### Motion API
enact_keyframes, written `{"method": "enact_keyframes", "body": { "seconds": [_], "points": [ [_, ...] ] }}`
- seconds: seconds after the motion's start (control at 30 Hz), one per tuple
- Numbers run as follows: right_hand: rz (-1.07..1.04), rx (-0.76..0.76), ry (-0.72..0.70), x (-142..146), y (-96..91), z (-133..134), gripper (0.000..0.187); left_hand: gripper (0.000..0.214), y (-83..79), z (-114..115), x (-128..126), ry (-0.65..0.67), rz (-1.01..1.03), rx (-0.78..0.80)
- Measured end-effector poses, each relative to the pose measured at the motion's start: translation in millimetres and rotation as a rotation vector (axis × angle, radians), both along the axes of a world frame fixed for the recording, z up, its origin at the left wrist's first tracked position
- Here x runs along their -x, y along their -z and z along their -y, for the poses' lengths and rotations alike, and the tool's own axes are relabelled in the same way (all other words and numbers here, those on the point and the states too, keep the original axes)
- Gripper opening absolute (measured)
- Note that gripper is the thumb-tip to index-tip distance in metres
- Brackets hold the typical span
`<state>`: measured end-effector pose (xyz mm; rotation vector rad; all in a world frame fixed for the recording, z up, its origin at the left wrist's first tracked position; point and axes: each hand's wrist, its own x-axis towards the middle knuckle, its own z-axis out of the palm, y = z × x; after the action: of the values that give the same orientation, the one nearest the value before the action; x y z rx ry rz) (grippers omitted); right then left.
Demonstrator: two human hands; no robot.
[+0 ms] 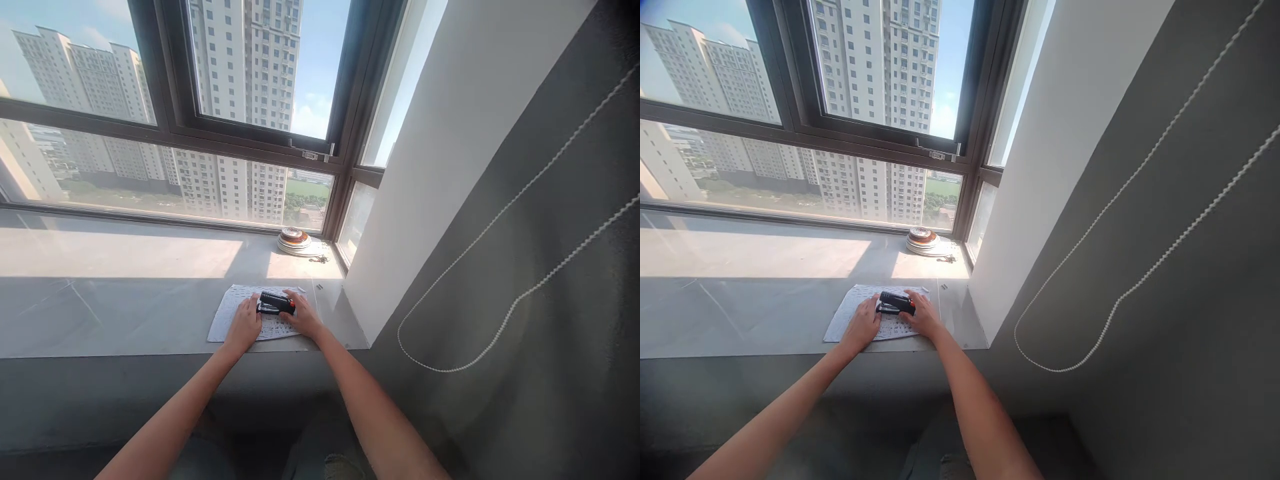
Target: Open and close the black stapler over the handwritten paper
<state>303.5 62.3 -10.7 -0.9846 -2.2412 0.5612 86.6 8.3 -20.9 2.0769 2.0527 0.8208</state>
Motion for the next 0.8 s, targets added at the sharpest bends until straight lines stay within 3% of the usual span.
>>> {"method": "enact_keyframes", "body": {
  "seconds": [0.13,0.23,0.37,0.5,0.6,0.8],
  "points": [
    [-0.071,-0.018,0.039,-1.5,0.3,0.1,0.048,0.059,8.9,1.4,-7.1,-0.04,-0.212,0.035],
    [-0.193,-0.074,0.238,-12.4,1.7,5.0,0.044,0.061,7.0,3.5,-10.1,-0.039,-0.244,0.109],
    [-0.263,-0.124,0.522,-48.5,7.8,15.2,0.04,0.062,0.8,6.7,-11.2,-0.041,-0.241,0.115],
    [-0.268,-0.141,0.639,-91.4,15.8,21.2,0.04,0.062,0.3,7.0,-11.8,-0.042,-0.22,0.097],
    [-0.263,-0.08,0.629,-109.0,18.7,23.1,0.042,0.061,4.3,5.1,-11.0,-0.032,-0.185,0.084],
    [-0.176,0.116,0.399,-110.5,11.0,24.2,0.042,0.065,12.0,1.6,-10.0,-0.019,-0.101,0.046]
  ]
}}
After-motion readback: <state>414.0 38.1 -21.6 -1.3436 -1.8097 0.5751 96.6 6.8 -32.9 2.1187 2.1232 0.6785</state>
